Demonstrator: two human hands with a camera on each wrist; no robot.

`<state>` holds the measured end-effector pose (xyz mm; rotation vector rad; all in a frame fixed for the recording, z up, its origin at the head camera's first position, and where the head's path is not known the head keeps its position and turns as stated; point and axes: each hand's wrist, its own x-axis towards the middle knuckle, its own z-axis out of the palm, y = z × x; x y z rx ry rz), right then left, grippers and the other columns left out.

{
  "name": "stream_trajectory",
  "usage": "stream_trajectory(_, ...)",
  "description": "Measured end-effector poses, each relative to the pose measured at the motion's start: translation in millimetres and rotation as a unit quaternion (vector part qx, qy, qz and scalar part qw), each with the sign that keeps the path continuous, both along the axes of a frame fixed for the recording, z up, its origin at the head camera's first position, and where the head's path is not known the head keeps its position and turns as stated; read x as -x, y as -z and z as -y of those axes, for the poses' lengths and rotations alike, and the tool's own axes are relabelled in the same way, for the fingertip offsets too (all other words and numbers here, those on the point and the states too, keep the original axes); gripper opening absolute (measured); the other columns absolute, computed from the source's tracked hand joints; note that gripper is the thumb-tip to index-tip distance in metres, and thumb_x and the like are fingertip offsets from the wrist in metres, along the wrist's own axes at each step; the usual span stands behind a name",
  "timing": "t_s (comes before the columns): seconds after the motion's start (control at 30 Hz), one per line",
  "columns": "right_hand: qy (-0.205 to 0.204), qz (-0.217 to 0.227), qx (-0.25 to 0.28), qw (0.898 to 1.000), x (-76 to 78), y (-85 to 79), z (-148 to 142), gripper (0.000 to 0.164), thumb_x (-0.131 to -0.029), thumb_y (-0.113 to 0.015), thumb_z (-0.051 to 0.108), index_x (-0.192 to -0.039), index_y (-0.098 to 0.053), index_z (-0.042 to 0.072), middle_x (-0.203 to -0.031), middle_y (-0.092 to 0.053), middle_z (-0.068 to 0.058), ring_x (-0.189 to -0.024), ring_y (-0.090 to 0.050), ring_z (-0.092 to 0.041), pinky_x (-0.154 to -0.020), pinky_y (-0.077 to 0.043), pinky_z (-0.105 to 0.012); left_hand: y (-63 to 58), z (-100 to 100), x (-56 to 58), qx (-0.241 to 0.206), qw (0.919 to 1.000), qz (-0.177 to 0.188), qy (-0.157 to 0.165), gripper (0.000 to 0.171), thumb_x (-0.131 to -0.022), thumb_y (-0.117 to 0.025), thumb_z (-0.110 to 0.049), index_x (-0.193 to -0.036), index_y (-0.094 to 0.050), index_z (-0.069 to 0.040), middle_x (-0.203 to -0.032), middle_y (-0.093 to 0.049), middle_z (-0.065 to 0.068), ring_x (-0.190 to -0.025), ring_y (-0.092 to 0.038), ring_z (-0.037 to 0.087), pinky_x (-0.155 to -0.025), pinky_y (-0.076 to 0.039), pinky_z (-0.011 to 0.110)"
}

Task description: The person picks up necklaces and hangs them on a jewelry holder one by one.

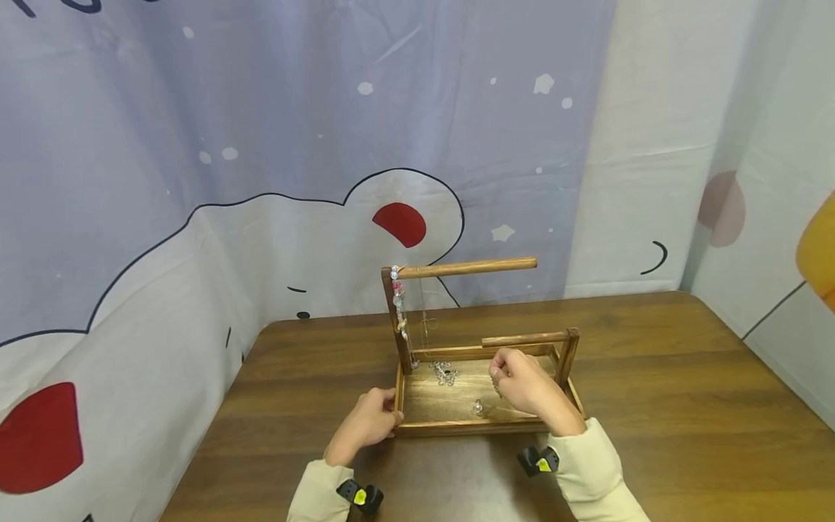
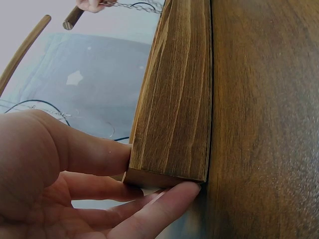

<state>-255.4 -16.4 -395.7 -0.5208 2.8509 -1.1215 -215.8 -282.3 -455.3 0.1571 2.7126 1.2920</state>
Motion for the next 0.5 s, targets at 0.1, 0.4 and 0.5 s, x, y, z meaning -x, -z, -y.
stream_trajectory(0.1,-0.007,-0.010,0.004,1.000,-2.0,-7.6,1,0.009,-0.088,-0.051,0.008,-0.081,-0.057,0.008,-0.065,-0.050,0.001,-0.060,-0.047,-0.013,-0.056,-0.040,-0.028,0.6,0,-0.3,-0.002,1.0000,0.003,-0.001,0.049,-0.081,-0.057,0.002,-0.126,-0.043,0.017,-0.086,-0.058,0.014,-0.065,-0.059,0.020,-0.051,-0.053,0.025)
stream_trajectory(0.4,-0.015,-0.023,0.014,1.000,-3.5,-29.2,3,0.008,-0.088,-0.051,0.007,-0.083,-0.058,0.008,-0.066,-0.051,0.000,-0.060,-0.046,-0.013,-0.056,-0.039,-0.028,1.1,0,-0.1,-0.001,1.0000,-0.001,0.000,0.049,-0.081,-0.057,0.002,-0.125,-0.044,0.017,-0.084,-0.058,0.012,-0.064,-0.058,0.019,-0.051,-0.052,0.024)
stream_trajectory(0.5,-0.017,-0.030,0.021,0.999,-2.8,-35.1,3,0.009,-0.090,-0.050,0.009,-0.084,-0.058,0.008,-0.069,-0.053,-0.001,-0.060,-0.046,-0.014,-0.056,-0.039,-0.028,1.5,1,-0.1,-0.001,1.0000,-0.001,0.001,0.048,-0.081,-0.056,0.002,-0.125,-0.044,0.017,-0.084,-0.058,0.013,-0.064,-0.058,0.019,-0.051,-0.052,0.024)
